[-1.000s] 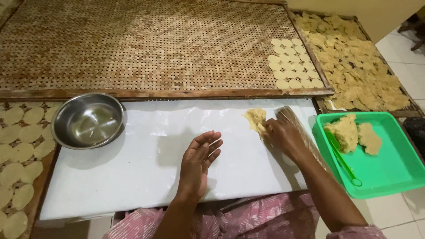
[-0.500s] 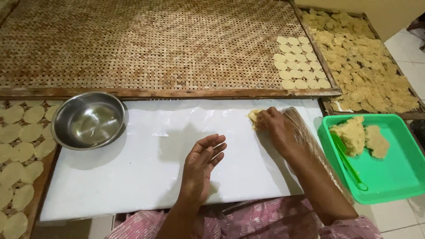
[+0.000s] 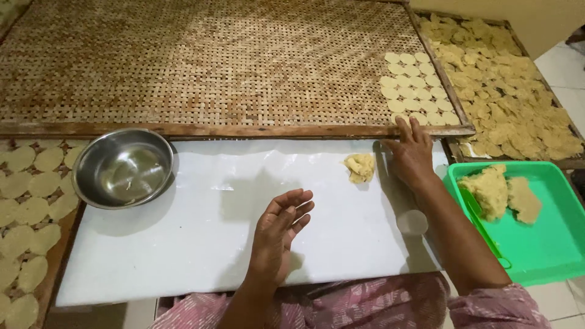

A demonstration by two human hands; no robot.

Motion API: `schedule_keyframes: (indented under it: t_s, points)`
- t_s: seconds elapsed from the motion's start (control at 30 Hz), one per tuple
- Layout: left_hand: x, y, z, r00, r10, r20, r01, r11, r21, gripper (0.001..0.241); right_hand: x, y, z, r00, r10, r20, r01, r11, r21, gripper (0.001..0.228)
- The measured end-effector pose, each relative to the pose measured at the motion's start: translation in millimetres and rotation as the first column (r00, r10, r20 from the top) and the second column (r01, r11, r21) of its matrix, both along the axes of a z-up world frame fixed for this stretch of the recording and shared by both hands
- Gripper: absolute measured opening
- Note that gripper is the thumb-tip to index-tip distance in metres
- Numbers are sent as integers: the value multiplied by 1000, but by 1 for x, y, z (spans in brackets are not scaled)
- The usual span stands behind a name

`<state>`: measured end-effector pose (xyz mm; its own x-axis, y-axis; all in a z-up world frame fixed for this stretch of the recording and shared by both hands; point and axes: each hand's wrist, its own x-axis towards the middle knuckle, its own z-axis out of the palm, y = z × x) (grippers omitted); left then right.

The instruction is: Placing small dough circles onto a drying tray and rolling out dough sheets using a rolling pin.

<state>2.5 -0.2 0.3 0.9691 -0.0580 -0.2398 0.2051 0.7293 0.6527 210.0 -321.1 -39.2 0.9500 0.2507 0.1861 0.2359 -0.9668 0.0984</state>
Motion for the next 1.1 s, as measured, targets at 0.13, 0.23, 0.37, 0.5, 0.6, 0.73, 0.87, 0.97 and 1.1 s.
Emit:
schedule_keyframes:
  t_s: [0.13,0.23,0.37,0.5,0.6,0.73,0.87,0.97,1.1]
  points:
    - [2,-1,-3,999,-13,-33,15,999,51,39,13,0,-15,1000,31,-2,-31,999,-45,44]
    - [2,1,0,1000,-21,-11,21,999,38,40,15,6,-15,1000,3,-26,-4,999,-50,30]
    - [1,0,1,1000,-21,-18,21,999,48,40,0,26,18,988,-74,-134,85,993,81,30]
    - [0,0,0,1000,-22,-10,23,999,50,37,1,-1,14,992,102,-80,-81,969,234,52]
    - [1,-1,0,999,-36,-28,38,998,46,36,-27,23,29,977,124,-172,-85,972,220,25]
    - [1,-3,-2,999,-40,-9,40,997,68,37,-22,25,-1,982,188,10,-188,978,89,7]
    - [1,-3,-8,1000,-22,4,22,999,32,40,-23,22,-2,985,170,41,-174,965,198,7]
    - [3,0,-4,1000,-15,9,15,1000,26,39,-37,35,29,988,147,-47,-114,900,420,17]
    - [1,0,-4,1000,-30,-1,30,999,25,39,-48,64,53,862,-23,-506,223,914,340,59]
